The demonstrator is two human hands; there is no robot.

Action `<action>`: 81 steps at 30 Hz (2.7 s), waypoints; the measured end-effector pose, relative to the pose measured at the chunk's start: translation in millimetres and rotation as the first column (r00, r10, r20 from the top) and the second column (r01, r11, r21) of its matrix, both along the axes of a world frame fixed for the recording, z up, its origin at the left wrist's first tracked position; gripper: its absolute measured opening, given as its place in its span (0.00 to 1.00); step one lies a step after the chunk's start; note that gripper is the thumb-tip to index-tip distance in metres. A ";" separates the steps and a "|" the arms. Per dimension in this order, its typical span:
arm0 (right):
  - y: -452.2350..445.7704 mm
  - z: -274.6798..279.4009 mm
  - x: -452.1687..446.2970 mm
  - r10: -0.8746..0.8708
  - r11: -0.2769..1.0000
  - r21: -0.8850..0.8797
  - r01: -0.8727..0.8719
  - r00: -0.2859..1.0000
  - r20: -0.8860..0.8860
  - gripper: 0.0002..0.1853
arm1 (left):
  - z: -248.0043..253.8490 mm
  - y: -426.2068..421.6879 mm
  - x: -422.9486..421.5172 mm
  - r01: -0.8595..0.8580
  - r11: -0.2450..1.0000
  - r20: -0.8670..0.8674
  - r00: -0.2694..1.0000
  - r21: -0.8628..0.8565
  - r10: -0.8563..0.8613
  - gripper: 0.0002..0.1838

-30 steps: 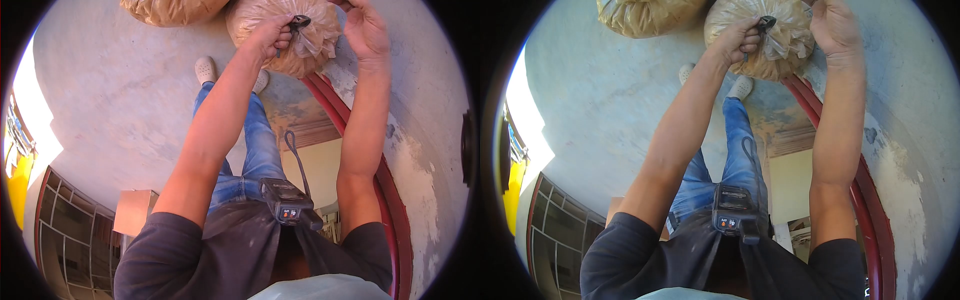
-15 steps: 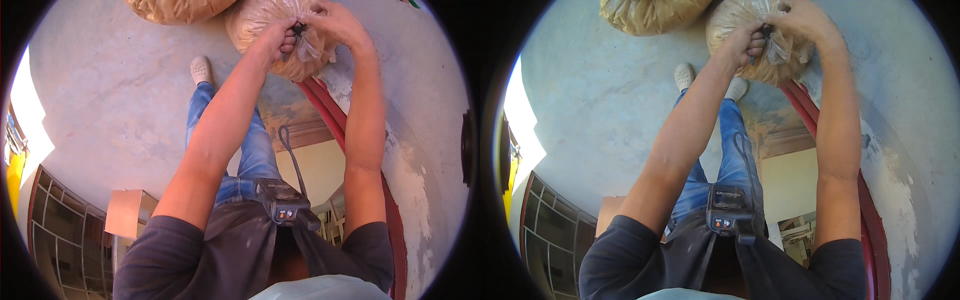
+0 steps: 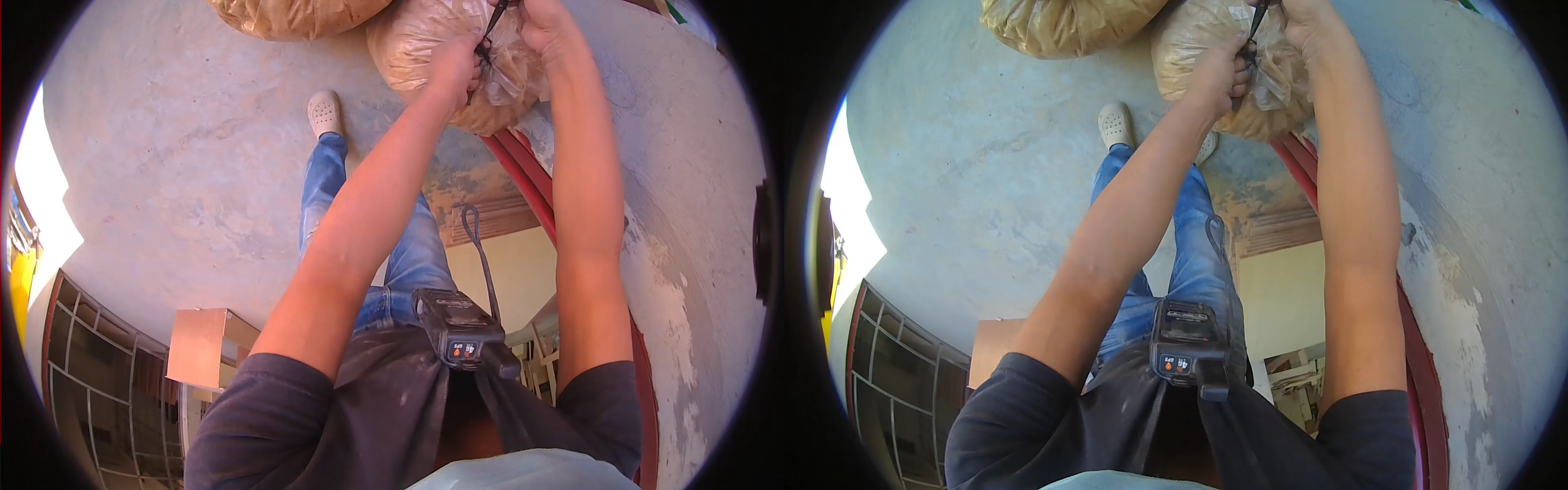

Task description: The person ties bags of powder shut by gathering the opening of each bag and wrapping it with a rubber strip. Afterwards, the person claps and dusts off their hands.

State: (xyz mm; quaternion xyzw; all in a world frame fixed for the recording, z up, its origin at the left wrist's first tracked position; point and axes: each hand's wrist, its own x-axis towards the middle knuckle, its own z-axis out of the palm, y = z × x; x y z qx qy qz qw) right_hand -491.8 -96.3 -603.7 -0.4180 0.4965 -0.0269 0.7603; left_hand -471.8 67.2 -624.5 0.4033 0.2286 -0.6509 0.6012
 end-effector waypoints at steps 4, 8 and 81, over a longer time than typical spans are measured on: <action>-33.3 -70.8 -28.5 -0.211 0.955 0.207 0.214 0.977 -0.035 0.15 | 7.3 4.1 -29.0 -0.067 0.972 0.825 0.544 0.225 -0.153 0.15; -53.1 -103.0 -48.4 -0.495 0.845 0.215 0.489 0.869 -0.031 0.14 | -7.8 33.7 -47.2 0.068 0.965 0.888 0.381 0.252 -0.258 0.12; 171.8 82.3 -79.6 -0.065 0.675 -0.732 0.090 0.996 0.062 0.07 | 32.3 -42.0 89.2 0.815 0.109 0.757 -0.572 0.570 0.318 0.05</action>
